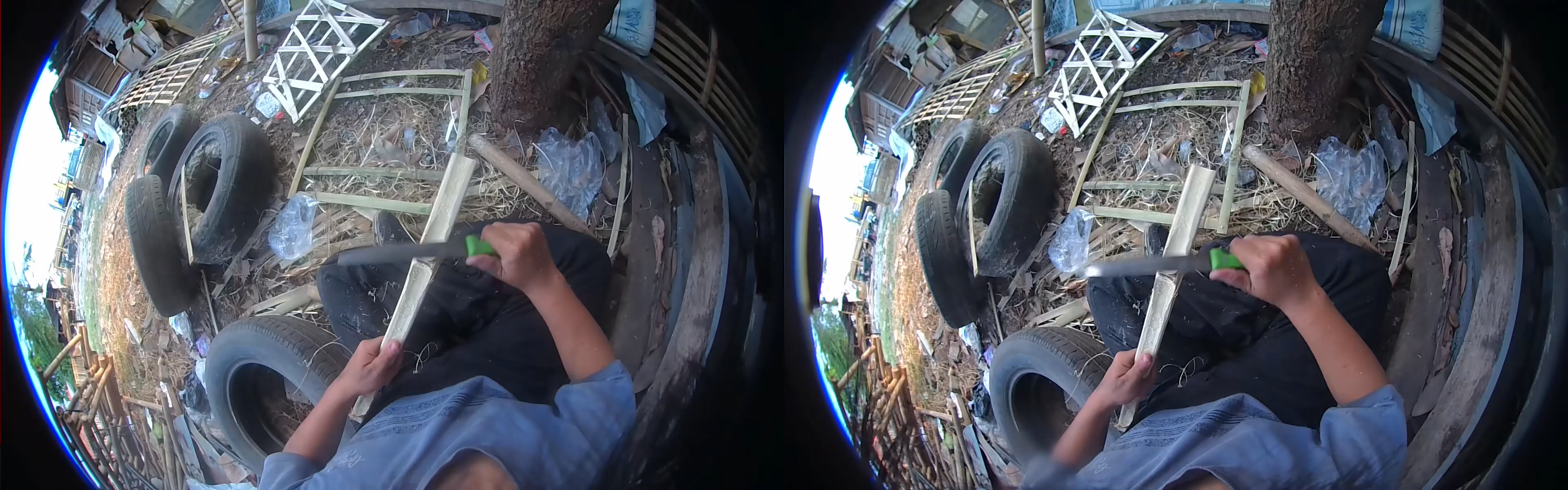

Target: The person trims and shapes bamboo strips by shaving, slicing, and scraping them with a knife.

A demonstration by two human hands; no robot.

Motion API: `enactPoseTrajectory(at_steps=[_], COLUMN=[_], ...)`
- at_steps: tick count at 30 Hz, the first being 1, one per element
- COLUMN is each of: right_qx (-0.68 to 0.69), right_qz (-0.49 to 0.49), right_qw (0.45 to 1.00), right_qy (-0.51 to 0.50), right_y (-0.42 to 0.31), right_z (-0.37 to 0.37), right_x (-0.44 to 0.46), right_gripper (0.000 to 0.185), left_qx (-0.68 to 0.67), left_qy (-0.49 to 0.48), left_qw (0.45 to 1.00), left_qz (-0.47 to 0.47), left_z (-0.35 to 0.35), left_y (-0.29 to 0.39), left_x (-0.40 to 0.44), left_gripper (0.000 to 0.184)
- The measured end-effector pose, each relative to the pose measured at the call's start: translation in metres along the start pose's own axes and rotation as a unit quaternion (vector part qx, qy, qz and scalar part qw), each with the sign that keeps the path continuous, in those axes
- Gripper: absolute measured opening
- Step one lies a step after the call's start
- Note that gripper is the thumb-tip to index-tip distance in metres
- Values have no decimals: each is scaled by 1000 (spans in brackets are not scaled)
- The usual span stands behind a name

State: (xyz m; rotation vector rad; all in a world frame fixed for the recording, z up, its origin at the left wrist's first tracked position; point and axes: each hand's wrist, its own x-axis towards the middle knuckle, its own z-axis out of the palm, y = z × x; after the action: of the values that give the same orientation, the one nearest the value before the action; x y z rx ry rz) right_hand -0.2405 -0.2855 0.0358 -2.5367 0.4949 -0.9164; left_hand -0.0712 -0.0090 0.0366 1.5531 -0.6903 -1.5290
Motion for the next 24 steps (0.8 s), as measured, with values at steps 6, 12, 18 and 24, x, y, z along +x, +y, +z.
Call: enactPoseTrajectory(at_steps=[6,12,18,24], right_qx=[-27,141,413,433], right_qz=[333,309,294,261], right_qw=[931,934,861,863], right_qy=[149,113,45,-25], right_y=[110,58,-12,-26], right_z=[-32,-8,11,-18], right_x=[-19,-29,-26,-18], right_gripper=[51,47,35,37], left_qx=[82,29,59,18], left_qy=[-51,25,37,-30], left_qw=[994,999,997,999], left_qz=[46,-25,-22,-39], left_z=[6,-7,-6,-14], left_y=[-10,-15,12,14], left_x=[-14,3,9,1], left_gripper=[47,45,47,46])
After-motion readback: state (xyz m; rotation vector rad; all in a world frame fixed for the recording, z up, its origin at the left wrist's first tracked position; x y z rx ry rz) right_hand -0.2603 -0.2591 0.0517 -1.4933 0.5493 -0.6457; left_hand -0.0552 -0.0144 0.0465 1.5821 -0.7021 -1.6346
